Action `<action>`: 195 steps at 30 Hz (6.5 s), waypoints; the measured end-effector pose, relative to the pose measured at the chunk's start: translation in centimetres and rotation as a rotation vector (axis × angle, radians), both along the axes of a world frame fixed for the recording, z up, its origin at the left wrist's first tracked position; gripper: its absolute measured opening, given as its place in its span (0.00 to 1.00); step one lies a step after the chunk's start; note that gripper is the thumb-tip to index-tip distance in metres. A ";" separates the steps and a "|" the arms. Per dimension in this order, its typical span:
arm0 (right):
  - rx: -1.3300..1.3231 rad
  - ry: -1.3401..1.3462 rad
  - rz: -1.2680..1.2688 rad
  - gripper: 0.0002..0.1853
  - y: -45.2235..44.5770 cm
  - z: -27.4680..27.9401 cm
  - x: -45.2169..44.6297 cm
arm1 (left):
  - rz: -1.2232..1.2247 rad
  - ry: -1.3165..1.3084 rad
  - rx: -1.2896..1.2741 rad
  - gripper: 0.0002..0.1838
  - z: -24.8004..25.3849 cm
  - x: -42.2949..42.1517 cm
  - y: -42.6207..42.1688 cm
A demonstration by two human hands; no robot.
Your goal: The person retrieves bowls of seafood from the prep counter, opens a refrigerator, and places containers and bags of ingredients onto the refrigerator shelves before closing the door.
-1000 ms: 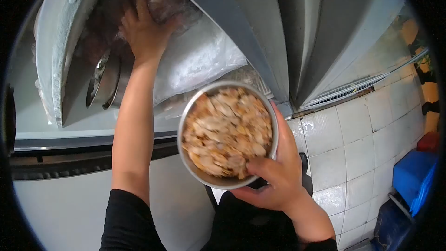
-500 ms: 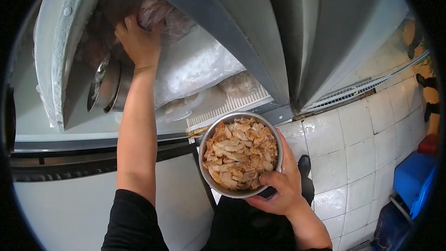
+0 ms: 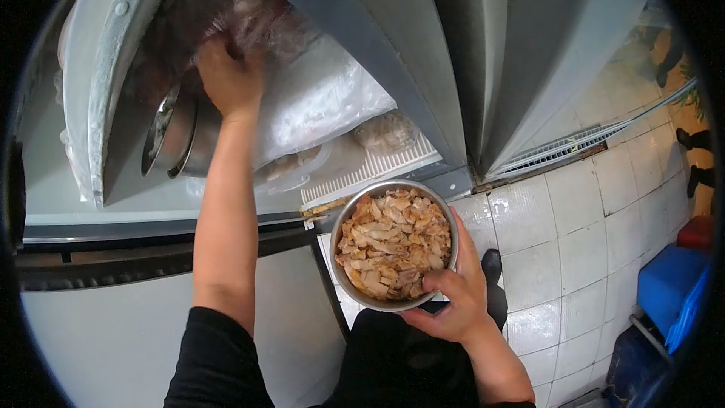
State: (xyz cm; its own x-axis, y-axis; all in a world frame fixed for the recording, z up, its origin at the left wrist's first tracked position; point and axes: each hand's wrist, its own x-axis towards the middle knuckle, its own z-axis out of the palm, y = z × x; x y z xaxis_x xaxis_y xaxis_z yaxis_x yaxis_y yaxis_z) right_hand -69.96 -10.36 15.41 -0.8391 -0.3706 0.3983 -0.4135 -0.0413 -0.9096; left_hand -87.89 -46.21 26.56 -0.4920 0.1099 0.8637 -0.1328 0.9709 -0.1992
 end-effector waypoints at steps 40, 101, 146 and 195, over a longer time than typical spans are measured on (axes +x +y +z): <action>0.046 -0.060 0.029 0.23 1.3 4.4 0.0 | 0.175 -0.856 0.485 0.34 -1.4 0.1 0.6; 1.046 -0.990 0.310 0.10 35.1 -17.2 -3.2 | 0.759 -1.213 1.325 0.22 -24.4 60.3 34.5; -0.685 -1.857 -1.572 0.16 29.8 -16.1 50.8 | -1.159 -2.185 -0.888 0.14 -20.5 11.5 81.8; -0.580 -1.231 -2.431 0.13 110.7 2.3 132.4 | -2.056 -0.515 -0.656 0.21 -0.2 98.0 174.6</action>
State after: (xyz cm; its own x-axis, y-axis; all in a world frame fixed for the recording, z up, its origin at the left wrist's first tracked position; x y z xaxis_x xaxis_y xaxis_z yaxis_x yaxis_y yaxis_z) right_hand 62.45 100.33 17.68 0.6167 0.6387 -0.4601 0.1528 -0.6706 -0.7259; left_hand 10.14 128.39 26.32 0.5412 0.7539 0.3726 0.8349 -0.5347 -0.1308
